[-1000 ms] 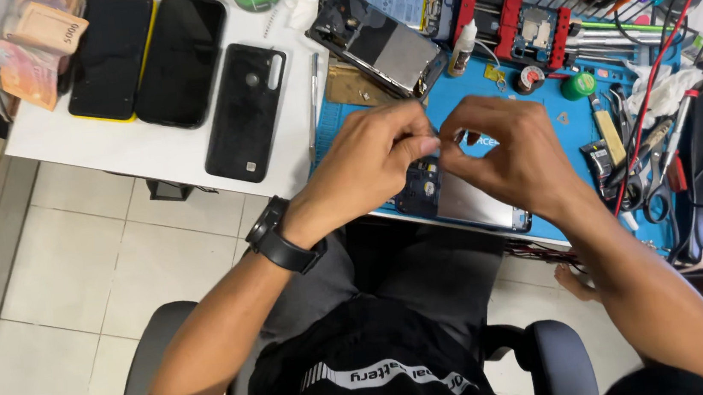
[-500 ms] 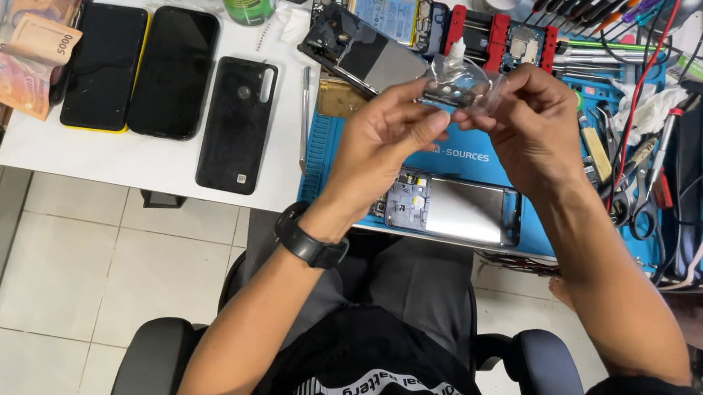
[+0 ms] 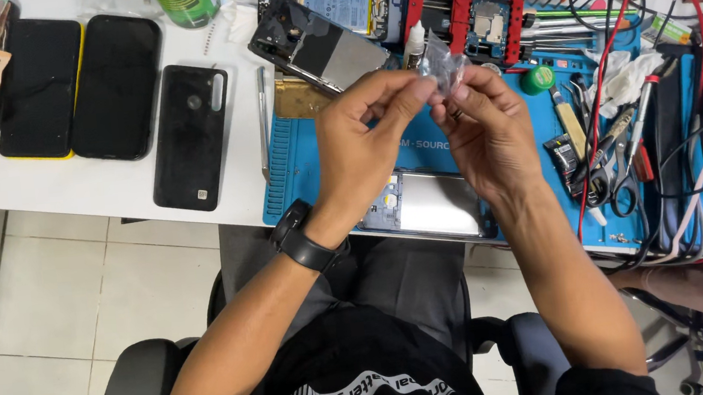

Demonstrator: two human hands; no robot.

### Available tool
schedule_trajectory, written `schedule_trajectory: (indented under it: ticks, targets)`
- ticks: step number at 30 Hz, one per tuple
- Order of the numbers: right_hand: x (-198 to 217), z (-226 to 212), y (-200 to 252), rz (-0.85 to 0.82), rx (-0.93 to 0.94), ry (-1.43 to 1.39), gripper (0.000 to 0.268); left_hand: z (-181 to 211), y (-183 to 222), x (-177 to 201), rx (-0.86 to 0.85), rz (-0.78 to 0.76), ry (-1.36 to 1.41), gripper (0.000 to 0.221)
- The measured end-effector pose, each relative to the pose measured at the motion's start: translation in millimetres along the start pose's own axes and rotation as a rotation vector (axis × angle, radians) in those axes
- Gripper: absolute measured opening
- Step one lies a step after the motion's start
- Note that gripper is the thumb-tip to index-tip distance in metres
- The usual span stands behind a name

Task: The person removes a plastic bag from a smartphone back cover and then uses a metal spudger to pry and separate the back cover from the phone's frame. They continue to work around the edges to detach the cover completely.

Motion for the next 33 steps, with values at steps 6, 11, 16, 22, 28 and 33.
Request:
schedule_trajectory:
  ticks: [6,11,16,22,28,33]
  targets:
    - [1,5,5,0.004,-0.022,-0.035,0.019,5,-9,3,0.041,-0.011,-0.021,0.014]
    - [5,5,11,0.039,-0.125,-0.146,0.022,22,-29,0,0.035,-0.130,-0.214,0.009]
    - [4,6,15,0.103,-0.156,-0.208,0.030,30,-51,-12,-0.130,-0.225,-0.451,0.008]
    - [4,6,14,0.101,-0.108,-0.198,0.032,61,-35,-36,-0.623,-0.219,-0.809,0.021]
    - [-5,2,16,-0.011,-0.077,-0.108,0.019,53,-36,-48,-0.672,-0.237,-0.882,0.030]
    - [-9,-7,19,0.128,-0.035,-0.155,0.014,55,-35,-35,-0.625,-0.296,-0.689,0.014]
Point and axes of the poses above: each hand's wrist, its own y-axis away from the middle knuckle, its own x-axis out of the back of the hand, z = x × y, the point moved 4 cm from there along -y, towards the middle knuckle, and after that the axes turned 2 degrees about x, right-handed, at the moved point
